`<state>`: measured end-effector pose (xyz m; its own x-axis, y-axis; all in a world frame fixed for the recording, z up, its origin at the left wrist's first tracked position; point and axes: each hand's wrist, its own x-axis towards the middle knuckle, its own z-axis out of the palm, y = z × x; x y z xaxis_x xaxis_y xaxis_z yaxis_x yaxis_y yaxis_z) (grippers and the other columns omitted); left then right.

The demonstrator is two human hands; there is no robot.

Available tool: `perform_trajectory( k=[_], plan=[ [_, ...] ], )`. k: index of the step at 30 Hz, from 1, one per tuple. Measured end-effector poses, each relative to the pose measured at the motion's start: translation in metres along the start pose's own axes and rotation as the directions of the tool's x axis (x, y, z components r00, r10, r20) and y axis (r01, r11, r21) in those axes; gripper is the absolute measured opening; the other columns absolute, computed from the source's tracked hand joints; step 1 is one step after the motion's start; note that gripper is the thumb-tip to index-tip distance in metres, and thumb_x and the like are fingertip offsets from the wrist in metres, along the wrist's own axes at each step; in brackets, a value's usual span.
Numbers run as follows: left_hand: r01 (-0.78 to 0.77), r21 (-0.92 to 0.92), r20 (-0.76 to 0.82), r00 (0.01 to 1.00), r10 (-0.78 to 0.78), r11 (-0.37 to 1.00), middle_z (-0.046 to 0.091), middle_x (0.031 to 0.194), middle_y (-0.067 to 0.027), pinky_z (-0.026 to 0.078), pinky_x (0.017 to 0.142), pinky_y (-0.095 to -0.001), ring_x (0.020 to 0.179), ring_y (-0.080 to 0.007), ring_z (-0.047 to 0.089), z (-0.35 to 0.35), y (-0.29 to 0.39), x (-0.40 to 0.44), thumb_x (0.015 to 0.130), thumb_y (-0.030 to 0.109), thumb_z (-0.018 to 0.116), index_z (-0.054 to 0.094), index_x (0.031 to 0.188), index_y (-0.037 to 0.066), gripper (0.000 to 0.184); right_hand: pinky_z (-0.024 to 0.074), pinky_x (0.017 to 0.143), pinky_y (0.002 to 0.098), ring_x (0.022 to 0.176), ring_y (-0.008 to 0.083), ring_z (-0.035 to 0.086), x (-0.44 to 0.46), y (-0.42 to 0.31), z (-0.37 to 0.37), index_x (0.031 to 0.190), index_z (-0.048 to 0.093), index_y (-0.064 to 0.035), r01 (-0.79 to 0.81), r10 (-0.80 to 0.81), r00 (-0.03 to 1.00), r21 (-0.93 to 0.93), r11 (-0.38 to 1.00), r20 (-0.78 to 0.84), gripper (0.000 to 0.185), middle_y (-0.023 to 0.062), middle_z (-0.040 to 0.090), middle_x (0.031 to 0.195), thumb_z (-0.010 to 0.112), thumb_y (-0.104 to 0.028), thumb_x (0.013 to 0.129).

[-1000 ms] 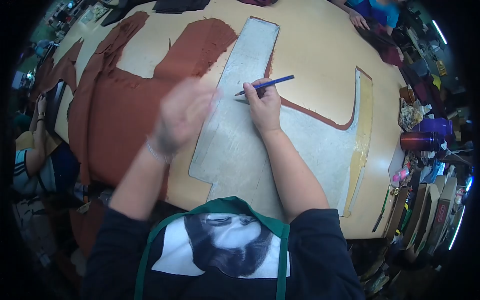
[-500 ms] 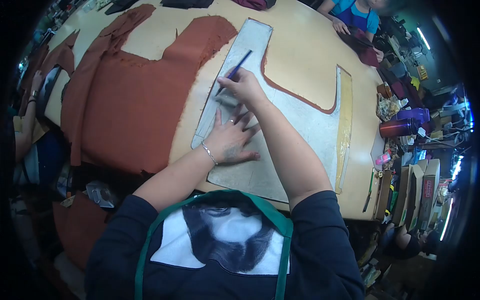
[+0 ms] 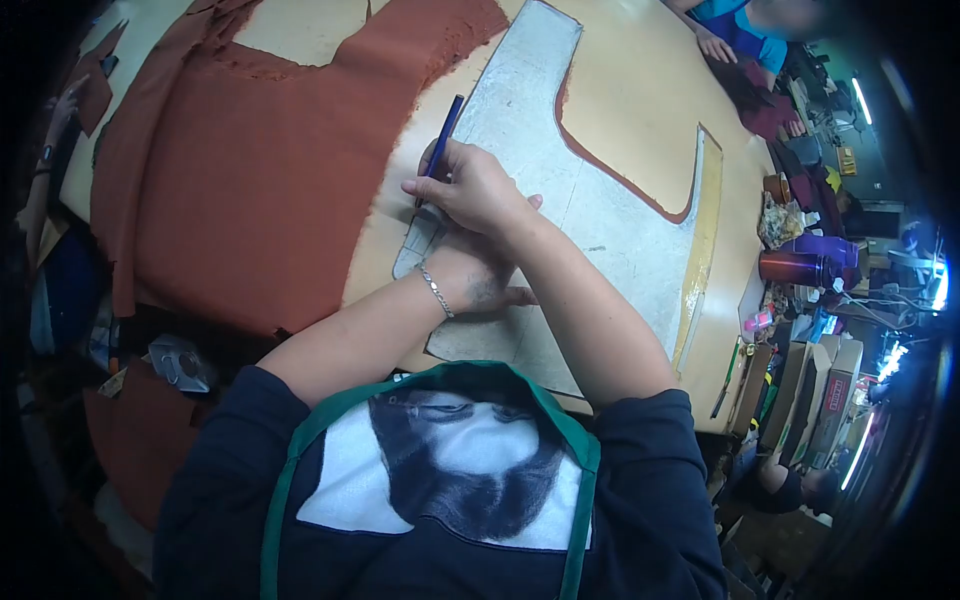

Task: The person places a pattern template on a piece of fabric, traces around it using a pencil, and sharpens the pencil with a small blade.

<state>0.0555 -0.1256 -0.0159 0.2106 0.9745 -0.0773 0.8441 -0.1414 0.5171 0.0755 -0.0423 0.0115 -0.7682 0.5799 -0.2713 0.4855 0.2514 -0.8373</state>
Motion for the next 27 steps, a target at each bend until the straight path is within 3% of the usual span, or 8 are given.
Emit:
perform_trajectory(
  k=[6, 8, 14, 15, 19, 20, 22, 27],
  plan=[
    [-0.005, 0.021, -0.01, 1.0, 0.005, 1.0, 0.014, 0.138, -0.014, 0.007, 0.093, -0.0671, 0.129, -0.0351, 0.011, -0.011, 0.005, -0.003, 0.073, 0.055, 0.05, 0.029, 0.132, 0.019, 0.072, 0.0448, 0.06, 0.0281, 0.066, 0.0142, 0.055, 0.032, 0.007, -0.03, 0.084, 0.055, 0.0007, 0.053, -0.09, 0.963, -0.148, 0.988, -0.253, 0.024, 0.0073, 0.059, 0.072, 0.065, -0.018, 0.075],
    [-0.021, 0.011, -0.096, 0.995, 0.022, 1.0, 0.016, 0.138, -0.0128, 0.008, 0.093, -0.067, 0.129, -0.0351, 0.011, -0.004, 0.002, -0.002, 0.073, 0.054, 0.051, 0.031, 0.131, 0.019, 0.07, 0.0415, 0.056, 0.0219, 0.063, 0.0071, 0.05, 0.045, 0.011, -0.041, 0.084, 0.051, 0.0, -0.007, 0.015, 0.963, 0.031, 1.0, -0.27, 0.019, 0.0016, 0.057, 0.07, 0.061, -0.016, 0.08],
    [0.022, 0.045, 0.003, 1.0, -0.022, 0.999, 0.021, 0.138, -0.0103, 0.006, 0.095, -0.0639, 0.128, -0.0343, 0.012, -0.01, 0.005, -0.003, 0.072, 0.057, 0.049, 0.03, 0.131, 0.018, 0.073, 0.0422, 0.058, 0.023, 0.065, 0.0074, 0.051, 0.023, 0.005, -0.022, 0.082, 0.053, -0.0026, 0.072, -0.089, 0.968, -0.083, 0.994, -0.234, 0.018, 0.0022, 0.056, 0.07, 0.063, -0.017, 0.078],
    [0.032, 0.007, 0.083, 0.996, -0.032, 0.999, 0.024, 0.137, -0.0113, 0.003, 0.098, -0.0608, 0.128, -0.035, 0.013, -0.007, 0.003, -0.002, 0.073, 0.058, 0.048, 0.03, 0.131, 0.017, 0.073, 0.0436, 0.059, 0.0258, 0.066, 0.0119, 0.054, 0.012, 0.003, -0.013, 0.082, 0.054, -0.0014, 0.109, -0.133, 0.979, -0.153, 0.982, -0.157, 0.02, 0.0069, 0.057, 0.07, 0.062, -0.019, 0.077],
    [0.008, -0.06, -0.056, 0.998, -0.011, 0.998, 0.025, 0.136, -0.013, 0.003, 0.098, -0.0597, 0.127, -0.033, 0.018, 0.008, 0.0, 0.001, 0.074, 0.056, 0.047, 0.031, 0.13, 0.017, 0.07, 0.0454, 0.061, 0.0299, 0.066, 0.0186, 0.058, 0.002, -0.001, -0.007, 0.084, 0.054, 0.0007, 0.177, -0.194, 0.978, -0.193, 0.965, -0.075, 0.024, 0.0139, 0.059, 0.071, 0.062, -0.021, 0.076],
    [0.019, -0.032, -0.034, 0.999, -0.02, 0.999, 0.025, 0.135, -0.0131, 0.003, 0.099, -0.0591, 0.127, -0.0329, 0.016, 0.003, 0.002, -0.002, 0.074, 0.054, 0.049, 0.032, 0.13, 0.016, 0.069, 0.0458, 0.061, 0.0305, 0.066, 0.0188, 0.058, 0.006, -0.007, -0.012, 0.085, 0.053, 0.0008, 0.015, -0.027, 0.993, -0.102, 0.995, -0.118, 0.023, 0.0142, 0.06, 0.072, 0.061, -0.02, 0.077],
    [0.029, -0.029, 0.063, 0.998, -0.027, 0.999, 0.024, 0.135, -0.0128, 0.002, 0.099, -0.059, 0.129, -0.0329, 0.013, -0.015, 0.006, -0.003, 0.074, 0.052, 0.05, 0.032, 0.129, 0.015, 0.068, 0.0444, 0.059, 0.0235, 0.068, 0.0085, 0.055, 0.024, 0.003, -0.025, 0.085, 0.053, -0.0024, 0.039, -0.058, 0.975, -0.092, 0.995, -0.217, 0.017, 0.0046, 0.06, 0.072, 0.062, -0.015, 0.079],
    [-0.052, 0.01, -0.178, 0.983, 0.053, 0.999, 0.015, 0.14, -0.013, 0.006, 0.1, -0.0567, 0.127, -0.0312, 0.019, 0.022, -0.005, 0.003, 0.076, 0.053, 0.047, 0.025, 0.133, 0.02, 0.07, 0.0446, 0.067, 0.0316, 0.073, 0.0212, 0.058, 0.006, -0.017, -0.01, 0.083, 0.053, -0.002, 0.076, -0.126, 0.985, -0.363, 0.929, -0.116, 0.019, 0.0124, 0.058, 0.073, 0.062, -0.018, 0.077]
  ],
)
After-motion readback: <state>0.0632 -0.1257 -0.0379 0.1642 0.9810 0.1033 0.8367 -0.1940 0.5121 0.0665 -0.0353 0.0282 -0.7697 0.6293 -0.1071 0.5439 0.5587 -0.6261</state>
